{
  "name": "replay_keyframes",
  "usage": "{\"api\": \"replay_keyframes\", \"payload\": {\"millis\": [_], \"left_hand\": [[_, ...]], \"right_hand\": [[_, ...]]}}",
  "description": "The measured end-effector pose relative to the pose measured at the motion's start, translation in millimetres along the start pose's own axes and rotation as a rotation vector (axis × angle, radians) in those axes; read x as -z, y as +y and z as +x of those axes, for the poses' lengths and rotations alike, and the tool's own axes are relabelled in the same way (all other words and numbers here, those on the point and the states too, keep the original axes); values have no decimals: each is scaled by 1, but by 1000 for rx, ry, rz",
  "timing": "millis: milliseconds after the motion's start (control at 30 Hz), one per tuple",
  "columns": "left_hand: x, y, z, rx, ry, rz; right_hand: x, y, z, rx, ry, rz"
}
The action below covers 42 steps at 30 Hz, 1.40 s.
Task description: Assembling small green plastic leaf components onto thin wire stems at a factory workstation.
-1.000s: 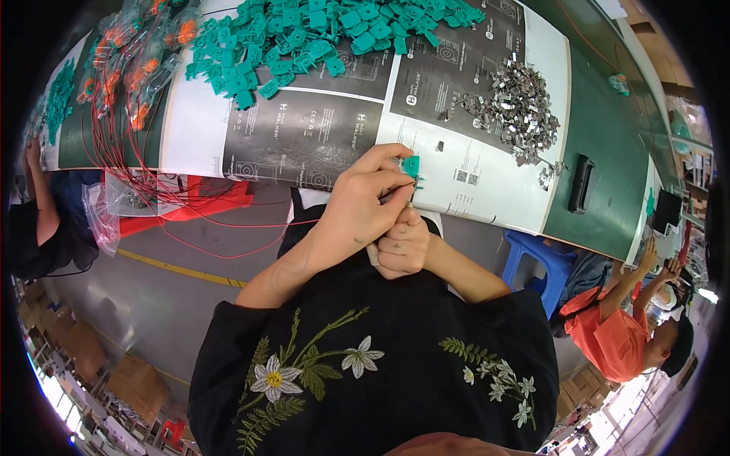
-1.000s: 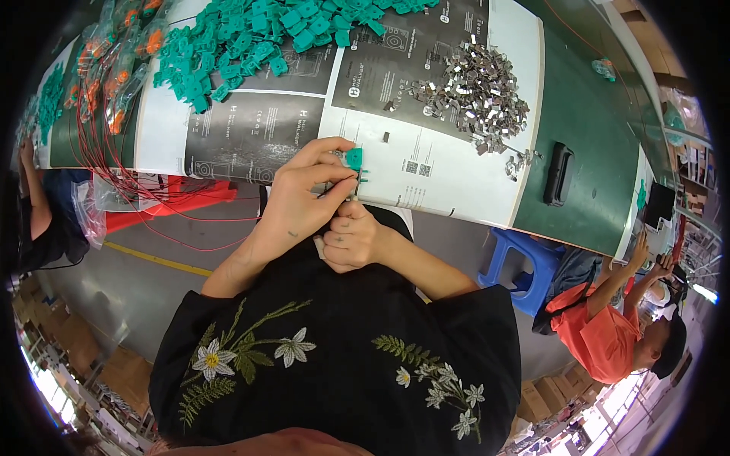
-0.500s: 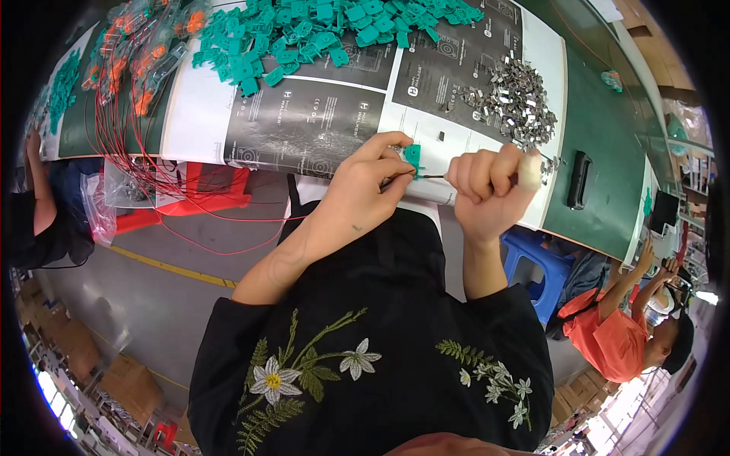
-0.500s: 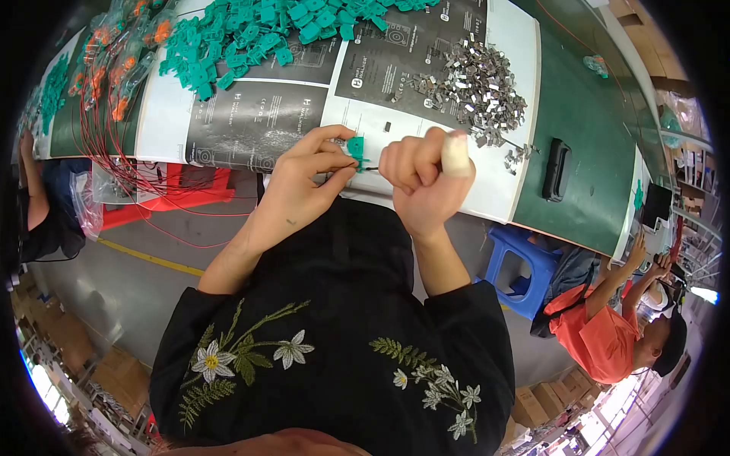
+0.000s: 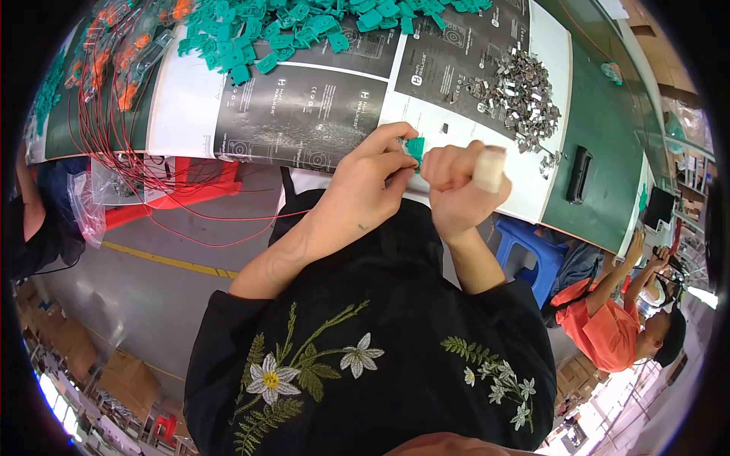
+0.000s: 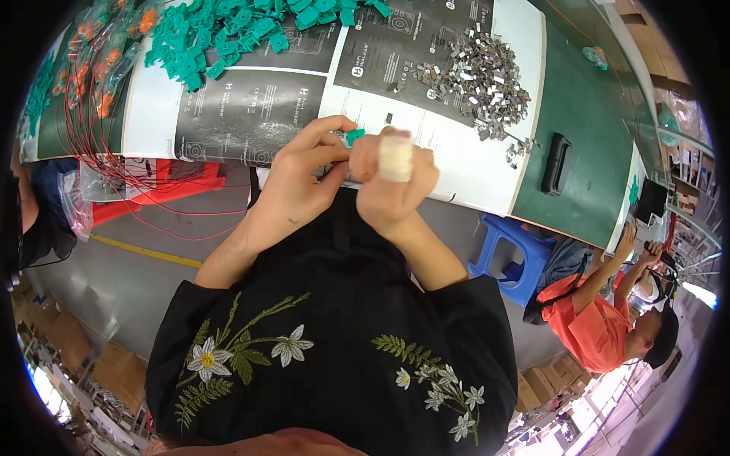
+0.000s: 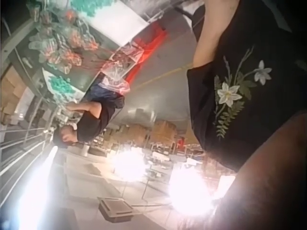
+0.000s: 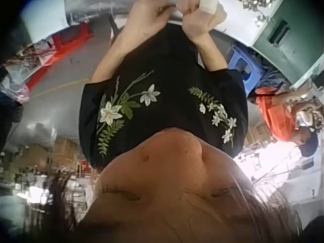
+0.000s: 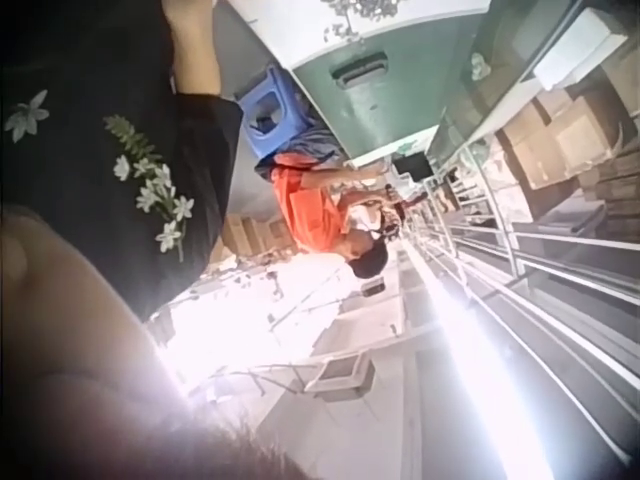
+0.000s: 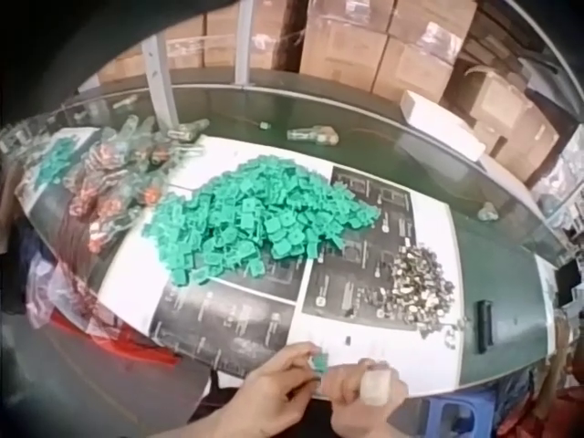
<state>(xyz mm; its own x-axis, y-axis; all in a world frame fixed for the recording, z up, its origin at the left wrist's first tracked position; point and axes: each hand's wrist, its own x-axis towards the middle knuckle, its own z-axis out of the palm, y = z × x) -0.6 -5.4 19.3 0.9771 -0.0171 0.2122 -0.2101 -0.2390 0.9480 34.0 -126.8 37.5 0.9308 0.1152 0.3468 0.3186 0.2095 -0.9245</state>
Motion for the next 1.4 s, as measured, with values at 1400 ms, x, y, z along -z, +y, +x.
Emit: {"api": "replay_keyframes", "payload": {"millis": [1400], "left_hand": [[-21,-13,-9,-133,197,108]], "right_hand": [[66,-7,1,284,-461,-961]]}}
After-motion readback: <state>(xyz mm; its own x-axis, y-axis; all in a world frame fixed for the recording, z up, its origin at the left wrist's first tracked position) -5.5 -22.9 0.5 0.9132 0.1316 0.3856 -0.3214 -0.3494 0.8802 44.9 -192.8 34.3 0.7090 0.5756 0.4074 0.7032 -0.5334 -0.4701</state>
